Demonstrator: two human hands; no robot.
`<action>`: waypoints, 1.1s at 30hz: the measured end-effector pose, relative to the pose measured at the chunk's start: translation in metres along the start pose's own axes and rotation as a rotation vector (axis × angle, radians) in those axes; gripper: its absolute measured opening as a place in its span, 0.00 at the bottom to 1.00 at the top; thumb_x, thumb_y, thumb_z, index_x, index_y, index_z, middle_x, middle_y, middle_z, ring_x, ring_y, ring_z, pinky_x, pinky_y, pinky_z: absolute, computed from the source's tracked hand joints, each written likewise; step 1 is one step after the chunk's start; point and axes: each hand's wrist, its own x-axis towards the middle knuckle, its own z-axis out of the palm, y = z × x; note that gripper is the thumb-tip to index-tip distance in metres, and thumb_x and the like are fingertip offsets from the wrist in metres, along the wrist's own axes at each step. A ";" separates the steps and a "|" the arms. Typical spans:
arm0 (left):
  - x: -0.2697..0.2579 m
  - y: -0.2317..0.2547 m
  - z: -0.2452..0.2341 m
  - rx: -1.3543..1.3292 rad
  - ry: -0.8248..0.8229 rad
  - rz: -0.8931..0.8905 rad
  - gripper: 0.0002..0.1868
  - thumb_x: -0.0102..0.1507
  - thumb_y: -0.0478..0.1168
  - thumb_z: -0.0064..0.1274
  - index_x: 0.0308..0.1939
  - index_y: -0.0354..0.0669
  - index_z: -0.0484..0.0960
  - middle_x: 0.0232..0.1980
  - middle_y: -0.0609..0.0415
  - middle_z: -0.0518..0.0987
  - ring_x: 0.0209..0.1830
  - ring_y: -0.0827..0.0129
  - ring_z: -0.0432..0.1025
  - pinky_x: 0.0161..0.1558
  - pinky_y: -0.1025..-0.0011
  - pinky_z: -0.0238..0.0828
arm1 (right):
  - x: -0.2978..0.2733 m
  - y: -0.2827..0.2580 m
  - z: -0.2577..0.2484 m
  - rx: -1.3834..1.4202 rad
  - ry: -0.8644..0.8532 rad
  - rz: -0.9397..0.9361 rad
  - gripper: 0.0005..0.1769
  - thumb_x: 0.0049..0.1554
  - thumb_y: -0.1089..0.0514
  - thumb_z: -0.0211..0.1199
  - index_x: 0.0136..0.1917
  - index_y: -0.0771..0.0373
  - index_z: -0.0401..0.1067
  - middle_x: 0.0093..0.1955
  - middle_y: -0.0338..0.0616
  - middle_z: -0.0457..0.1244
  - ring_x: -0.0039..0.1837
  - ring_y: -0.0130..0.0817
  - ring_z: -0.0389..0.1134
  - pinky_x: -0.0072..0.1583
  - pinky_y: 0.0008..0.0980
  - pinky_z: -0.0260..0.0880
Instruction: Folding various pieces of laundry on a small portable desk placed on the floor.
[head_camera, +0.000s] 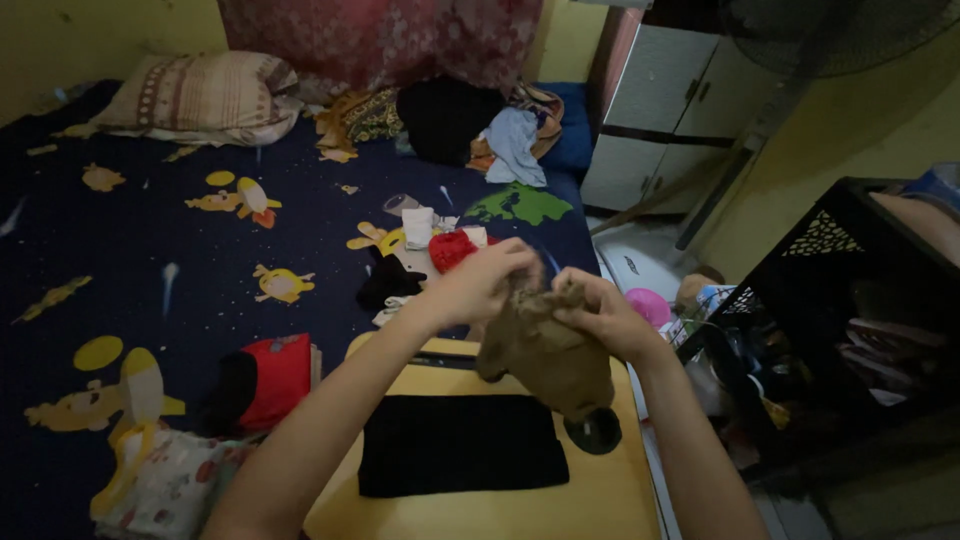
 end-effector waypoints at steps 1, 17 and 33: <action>0.000 0.003 0.003 -0.001 -0.002 -0.003 0.15 0.56 0.26 0.53 0.45 0.45 0.81 0.52 0.46 0.76 0.54 0.53 0.74 0.54 0.62 0.71 | 0.000 -0.010 0.006 0.003 0.000 0.002 0.12 0.59 0.67 0.66 0.53 0.64 0.66 0.48 0.34 0.63 0.53 0.22 0.65 0.54 0.26 0.66; 0.007 0.013 0.010 -0.586 0.064 -0.103 0.39 0.57 0.42 0.71 0.70 0.41 0.71 0.63 0.51 0.79 0.64 0.66 0.75 0.66 0.67 0.73 | -0.007 0.001 0.043 -0.429 0.510 -0.235 0.26 0.59 0.55 0.67 0.67 0.64 0.63 0.61 0.40 0.66 0.64 0.27 0.67 0.64 0.29 0.67; -0.145 -0.045 0.024 -0.228 0.105 -0.295 0.26 0.54 0.35 0.66 0.53 0.43 0.72 0.51 0.49 0.76 0.55 0.64 0.74 0.64 0.63 0.69 | -0.079 0.064 0.020 -1.089 0.242 -0.417 0.28 0.38 0.63 0.69 0.54 0.66 0.68 0.48 0.54 0.67 0.53 0.57 0.70 0.71 0.58 0.58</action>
